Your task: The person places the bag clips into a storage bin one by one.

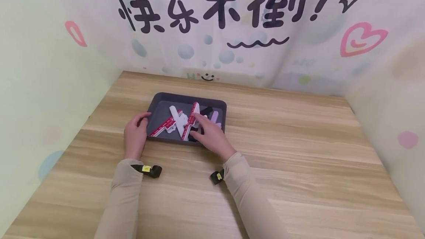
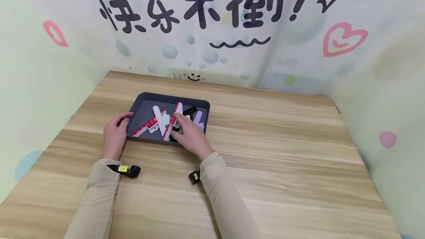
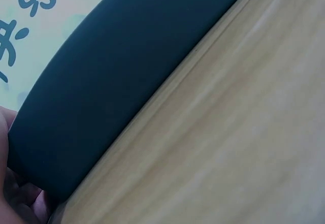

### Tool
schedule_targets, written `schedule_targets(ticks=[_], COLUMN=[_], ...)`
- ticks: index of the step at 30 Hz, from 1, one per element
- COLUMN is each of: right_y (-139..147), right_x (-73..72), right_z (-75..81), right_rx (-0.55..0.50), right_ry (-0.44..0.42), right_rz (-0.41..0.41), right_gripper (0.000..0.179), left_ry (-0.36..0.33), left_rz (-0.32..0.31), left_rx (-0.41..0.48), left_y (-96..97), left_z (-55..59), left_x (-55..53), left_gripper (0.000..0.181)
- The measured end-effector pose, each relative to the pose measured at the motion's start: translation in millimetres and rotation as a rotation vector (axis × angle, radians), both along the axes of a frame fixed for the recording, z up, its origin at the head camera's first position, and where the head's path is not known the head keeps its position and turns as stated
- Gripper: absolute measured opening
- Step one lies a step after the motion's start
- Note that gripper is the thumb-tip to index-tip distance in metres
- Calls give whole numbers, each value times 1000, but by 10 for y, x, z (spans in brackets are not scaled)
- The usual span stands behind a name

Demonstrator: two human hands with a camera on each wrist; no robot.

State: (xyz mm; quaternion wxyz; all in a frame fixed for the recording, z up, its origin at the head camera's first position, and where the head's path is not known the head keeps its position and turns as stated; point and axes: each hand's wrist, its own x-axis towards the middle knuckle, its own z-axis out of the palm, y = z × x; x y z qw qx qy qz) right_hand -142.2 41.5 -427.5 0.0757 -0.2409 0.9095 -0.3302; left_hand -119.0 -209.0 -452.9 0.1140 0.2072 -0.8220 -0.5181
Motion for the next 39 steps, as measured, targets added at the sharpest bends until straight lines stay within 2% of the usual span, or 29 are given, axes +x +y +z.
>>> schedule_targets(ticks=[8,16,21,24,27,29,31,36,39], right_y=[-34,20,114,185,298,414,584,1159,1472], right_x=[54,9,34,81,127,146,156,91,-3], right_z=[-48,-81,-76,28,169,225,226,113,68], right_rx=[150,193,133,68,48,64,106,259,351], right_ry=[76,146,126,130,152,157,161,183,190], right_rz=[20,44,-8,-54,-98,-140,-188,-266,-301], right_gripper=[58,51,49,52,56,59,61,54,56], left_ry=[-6,12,0,6,14,18,33,88,51], left_rz=[-3,-26,-42,-41,-40,-52,-86,-242,-331], left_rx=[-11,-13,-12,-24,-53,-103,-191,-517,-664], left_y=[-15,47,102,105,74,39,14,91,188], left_z=[-45,-99,-162,-170,-144,-105,-52,121,218], left_x=[13,-69,-76,-74,-63,-45,-29,-54,-91], left_gripper=[31,31,32,32,32,35,38,47,51])
